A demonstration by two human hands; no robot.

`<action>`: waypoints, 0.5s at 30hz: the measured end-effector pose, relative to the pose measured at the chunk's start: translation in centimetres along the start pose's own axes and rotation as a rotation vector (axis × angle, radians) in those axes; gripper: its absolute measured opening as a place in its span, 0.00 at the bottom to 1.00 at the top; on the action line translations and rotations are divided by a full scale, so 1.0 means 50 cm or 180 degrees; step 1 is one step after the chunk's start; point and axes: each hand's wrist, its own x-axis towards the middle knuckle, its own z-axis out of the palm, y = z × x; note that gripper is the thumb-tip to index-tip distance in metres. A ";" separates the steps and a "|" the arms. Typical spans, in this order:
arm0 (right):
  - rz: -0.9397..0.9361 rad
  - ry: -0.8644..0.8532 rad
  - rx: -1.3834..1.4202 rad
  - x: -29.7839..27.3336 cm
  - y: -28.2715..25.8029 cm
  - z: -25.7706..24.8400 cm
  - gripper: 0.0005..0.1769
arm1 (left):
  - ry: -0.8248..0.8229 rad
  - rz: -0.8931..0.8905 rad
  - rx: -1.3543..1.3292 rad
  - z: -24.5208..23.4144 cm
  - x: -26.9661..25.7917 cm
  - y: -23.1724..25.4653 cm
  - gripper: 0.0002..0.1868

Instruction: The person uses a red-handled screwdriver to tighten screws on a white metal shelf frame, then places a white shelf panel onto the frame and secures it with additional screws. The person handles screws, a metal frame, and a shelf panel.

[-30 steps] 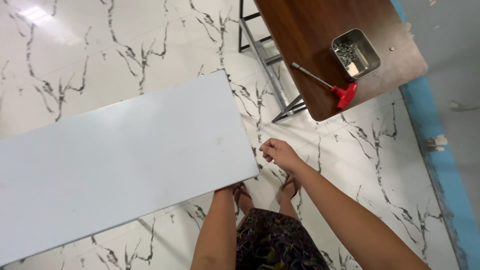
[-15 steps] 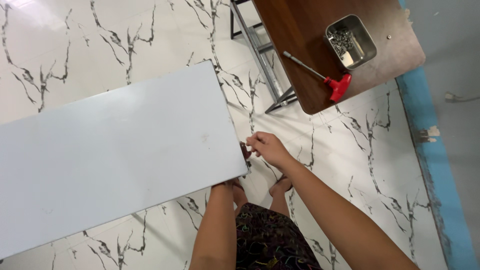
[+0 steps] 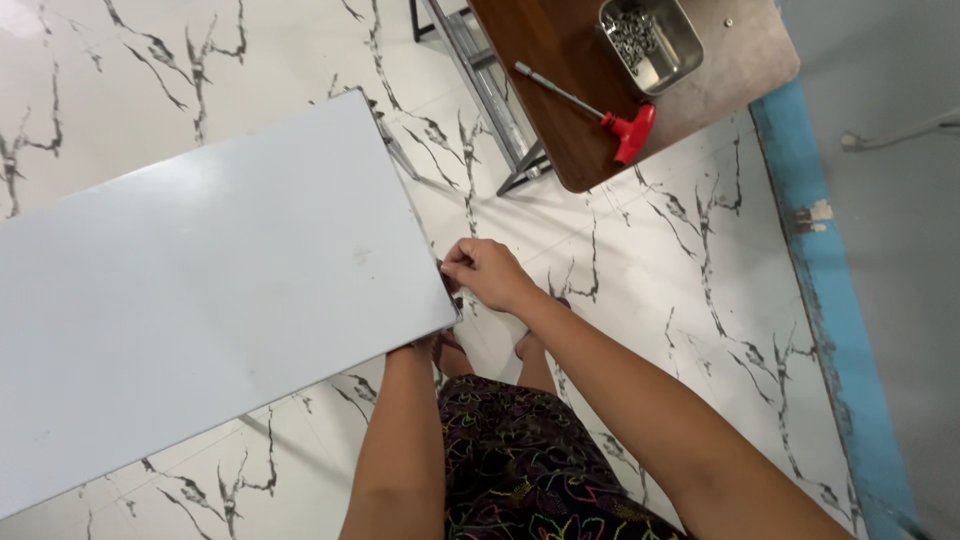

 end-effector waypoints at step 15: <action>-0.0446 0.0467 0.0249 -0.009 0.038 0.029 0.07 | 0.0128 0.0065 -0.0058 0.009 -0.007 0.004 0.22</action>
